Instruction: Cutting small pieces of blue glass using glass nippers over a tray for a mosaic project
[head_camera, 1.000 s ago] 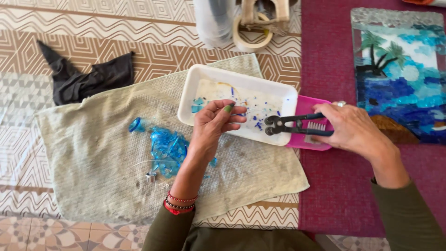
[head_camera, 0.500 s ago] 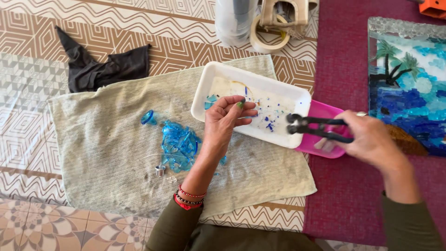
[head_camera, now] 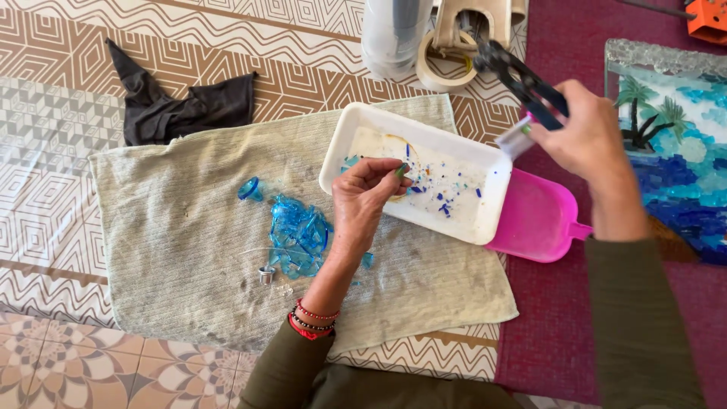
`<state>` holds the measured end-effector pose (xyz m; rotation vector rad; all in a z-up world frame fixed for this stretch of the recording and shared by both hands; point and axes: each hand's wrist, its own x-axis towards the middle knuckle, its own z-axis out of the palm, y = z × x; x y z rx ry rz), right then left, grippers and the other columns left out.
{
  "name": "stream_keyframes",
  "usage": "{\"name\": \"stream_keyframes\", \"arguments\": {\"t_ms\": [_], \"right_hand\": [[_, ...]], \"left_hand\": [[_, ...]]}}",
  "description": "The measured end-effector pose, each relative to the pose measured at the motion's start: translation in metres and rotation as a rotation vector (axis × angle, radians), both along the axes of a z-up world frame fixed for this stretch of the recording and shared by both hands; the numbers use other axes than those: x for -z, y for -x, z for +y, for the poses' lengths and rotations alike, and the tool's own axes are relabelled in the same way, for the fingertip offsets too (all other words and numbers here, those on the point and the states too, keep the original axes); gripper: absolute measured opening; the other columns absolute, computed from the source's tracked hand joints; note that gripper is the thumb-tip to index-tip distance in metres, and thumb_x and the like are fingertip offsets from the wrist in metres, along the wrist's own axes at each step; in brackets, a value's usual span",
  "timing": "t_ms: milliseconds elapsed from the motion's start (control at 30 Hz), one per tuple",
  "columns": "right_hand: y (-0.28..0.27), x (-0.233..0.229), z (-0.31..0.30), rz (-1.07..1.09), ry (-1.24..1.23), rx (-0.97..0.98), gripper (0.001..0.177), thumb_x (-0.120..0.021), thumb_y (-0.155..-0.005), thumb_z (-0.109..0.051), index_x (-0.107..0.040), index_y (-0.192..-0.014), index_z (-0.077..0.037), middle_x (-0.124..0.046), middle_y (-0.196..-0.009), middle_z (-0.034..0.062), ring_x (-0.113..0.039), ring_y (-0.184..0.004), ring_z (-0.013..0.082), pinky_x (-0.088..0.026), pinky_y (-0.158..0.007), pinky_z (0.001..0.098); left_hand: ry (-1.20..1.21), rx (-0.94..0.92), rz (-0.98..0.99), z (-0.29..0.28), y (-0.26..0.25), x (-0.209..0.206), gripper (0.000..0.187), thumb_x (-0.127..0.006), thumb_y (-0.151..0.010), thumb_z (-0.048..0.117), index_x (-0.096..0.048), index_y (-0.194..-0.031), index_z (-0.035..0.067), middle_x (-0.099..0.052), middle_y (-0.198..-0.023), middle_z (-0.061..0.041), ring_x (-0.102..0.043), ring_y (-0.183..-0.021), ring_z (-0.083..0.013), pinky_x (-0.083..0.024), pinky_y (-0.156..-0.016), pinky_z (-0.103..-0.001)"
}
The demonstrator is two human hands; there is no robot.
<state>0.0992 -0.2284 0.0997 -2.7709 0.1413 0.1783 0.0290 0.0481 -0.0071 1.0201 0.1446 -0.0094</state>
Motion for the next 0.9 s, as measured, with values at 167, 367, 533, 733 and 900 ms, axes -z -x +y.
{"name": "stream_keyframes", "arguments": {"t_ms": [167,367,533,733,900], "right_hand": [[-0.01,0.038,-0.012,-0.24,-0.004,0.022,0.037,-0.08,-0.087,-0.022,-0.061,-0.112,-0.003,-0.07,-0.1,0.0153,-0.067,-0.085,0.0338,-0.052,-0.073,0.0493],[0.047,0.033,0.023,-0.226,-0.481,0.11,0.014,-0.065,-0.093,-0.015,-0.058,-0.104,-0.008,-0.061,-0.087,0.0068,-0.058,-0.072,0.0217,-0.05,-0.064,0.0365],[0.115,0.068,0.049,0.328,-1.46,0.241,0.031,-0.06,-0.076,-0.022,-0.062,-0.105,-0.01,-0.056,-0.068,0.0031,-0.059,-0.054,0.0166,-0.052,-0.049,0.0325],[0.142,0.081,0.068,0.827,-1.571,0.149,0.032,-0.052,-0.089,-0.031,-0.053,-0.113,-0.01,-0.043,-0.078,0.0022,-0.049,-0.059,0.0147,-0.051,-0.058,0.0382],[0.147,0.078,0.072,0.872,-1.458,-0.003,0.038,-0.051,-0.088,-0.029,-0.052,-0.115,-0.003,-0.042,-0.077,0.004,-0.048,-0.059,0.0159,-0.052,-0.058,0.0395]], "left_hand": [[0.001,-0.002,-0.014,0.0,0.001,-0.004,0.011,-0.072,-0.088,-0.001,-0.073,-0.099,-0.003,-0.077,-0.084,-0.015,-0.077,-0.077,-0.0211,-0.066,-0.074,-0.029],[-0.028,-0.001,-0.015,0.002,0.0,0.002,0.026,-0.073,-0.091,0.003,-0.067,-0.116,-0.002,-0.075,-0.093,-0.013,-0.077,-0.08,-0.0207,-0.062,-0.069,-0.025],[-0.117,-0.005,-0.05,0.002,-0.002,0.012,0.025,-0.073,-0.093,0.002,-0.071,-0.117,-0.006,-0.075,-0.099,-0.024,-0.076,-0.083,-0.0219,-0.067,-0.073,-0.028],[0.03,0.015,0.043,0.004,-0.001,0.002,0.021,-0.078,-0.087,0.0,-0.071,-0.105,-0.008,-0.076,-0.089,-0.021,-0.077,-0.075,-0.0224,-0.067,-0.066,-0.029],[0.079,0.049,0.102,0.005,0.0,0.004,0.021,-0.08,-0.082,-0.002,-0.069,-0.099,-0.009,-0.075,-0.08,-0.023,-0.076,-0.065,-0.0227,-0.066,-0.058,-0.028]]}}
